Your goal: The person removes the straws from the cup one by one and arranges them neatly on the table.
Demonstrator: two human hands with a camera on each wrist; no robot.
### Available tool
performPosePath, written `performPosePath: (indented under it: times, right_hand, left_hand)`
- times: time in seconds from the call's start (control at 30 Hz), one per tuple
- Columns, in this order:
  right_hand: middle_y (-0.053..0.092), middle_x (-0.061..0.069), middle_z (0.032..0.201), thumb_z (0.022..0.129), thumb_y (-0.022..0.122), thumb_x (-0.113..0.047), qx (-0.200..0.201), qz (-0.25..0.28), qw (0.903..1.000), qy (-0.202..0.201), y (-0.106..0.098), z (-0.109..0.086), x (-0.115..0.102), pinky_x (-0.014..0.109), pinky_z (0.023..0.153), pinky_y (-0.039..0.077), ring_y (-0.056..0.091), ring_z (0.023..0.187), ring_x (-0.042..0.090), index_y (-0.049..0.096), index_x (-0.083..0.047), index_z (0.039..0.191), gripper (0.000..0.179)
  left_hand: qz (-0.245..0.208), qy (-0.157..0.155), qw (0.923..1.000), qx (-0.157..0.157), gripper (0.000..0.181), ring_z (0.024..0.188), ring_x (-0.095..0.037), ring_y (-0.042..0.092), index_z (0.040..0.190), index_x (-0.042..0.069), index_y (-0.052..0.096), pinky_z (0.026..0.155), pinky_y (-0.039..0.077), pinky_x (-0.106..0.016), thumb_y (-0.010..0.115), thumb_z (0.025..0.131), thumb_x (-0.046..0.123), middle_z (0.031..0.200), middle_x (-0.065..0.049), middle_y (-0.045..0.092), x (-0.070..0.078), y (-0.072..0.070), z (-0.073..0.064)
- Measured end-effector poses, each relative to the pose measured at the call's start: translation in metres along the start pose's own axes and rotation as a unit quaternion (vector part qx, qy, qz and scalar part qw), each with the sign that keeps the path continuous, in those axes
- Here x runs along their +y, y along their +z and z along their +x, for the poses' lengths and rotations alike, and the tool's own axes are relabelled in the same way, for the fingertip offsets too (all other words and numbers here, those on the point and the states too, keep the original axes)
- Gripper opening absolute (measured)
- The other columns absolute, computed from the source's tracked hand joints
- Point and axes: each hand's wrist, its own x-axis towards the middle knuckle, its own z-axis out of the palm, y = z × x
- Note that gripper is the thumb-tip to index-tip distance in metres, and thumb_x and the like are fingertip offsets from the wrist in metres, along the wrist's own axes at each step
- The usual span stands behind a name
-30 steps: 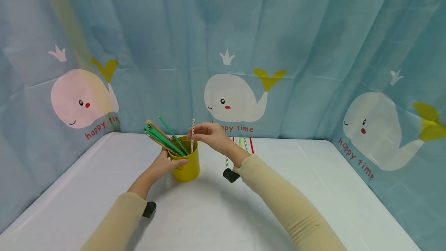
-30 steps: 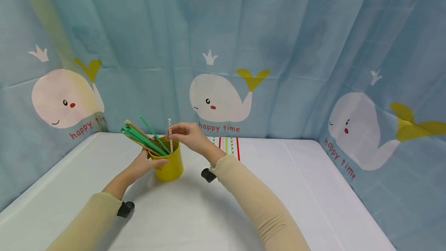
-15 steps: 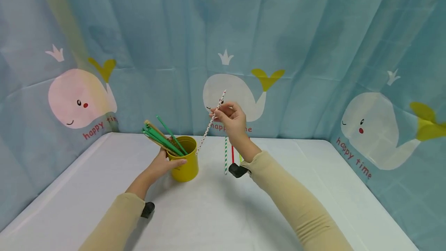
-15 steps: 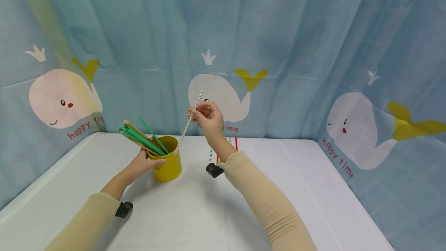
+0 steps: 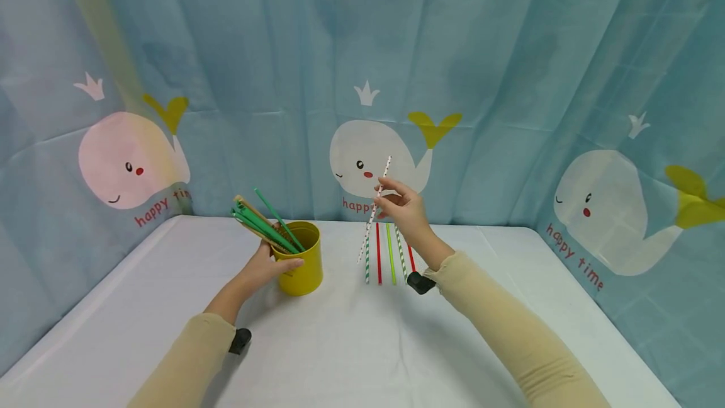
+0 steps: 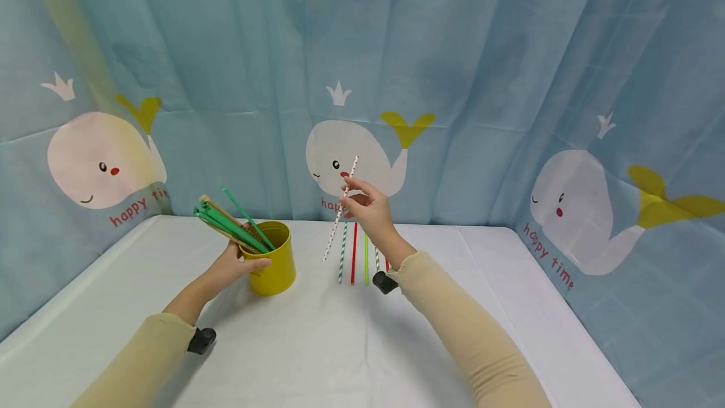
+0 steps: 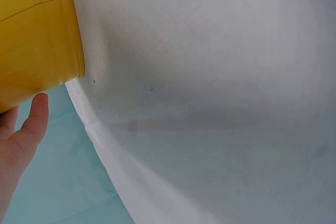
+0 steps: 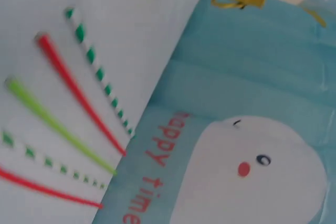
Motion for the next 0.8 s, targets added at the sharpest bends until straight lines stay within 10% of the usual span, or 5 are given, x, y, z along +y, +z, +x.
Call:
performPosePath:
  times: [0.23,0.8]
  right_hand:
    - [0.061,0.031,0.117,0.091,0.060,0.010,-0.004,-0.055,0.9985,-0.001,-0.030,-0.005,0.002,0.022,0.072,0.056,0.066,0.082,0.009,0.056,0.015,0.125,0.034]
    - [0.047,0.026,0.124,0.089,0.065,0.006,-0.076,-0.174,0.9785,0.080,-0.091,-0.013,0.011,0.023,0.077,0.054,0.059,0.086,0.006,0.042,0.002,0.144,0.060]
  left_hand:
    - [0.004,0.000,1.0000,0.000,0.108,0.145,-0.043,0.004,0.154,0.008,-0.009,0.111,0.010,-0.066,0.071,0.088,0.038,0.159,-0.023,0.004,0.002,0.000,-0.001]
    - [-0.015,0.006,0.9998,0.008,0.109,0.145,-0.042,0.007,0.155,0.011,-0.011,0.113,0.009,-0.062,0.072,0.088,0.036,0.159,-0.021,0.003,0.000,0.001,0.000]
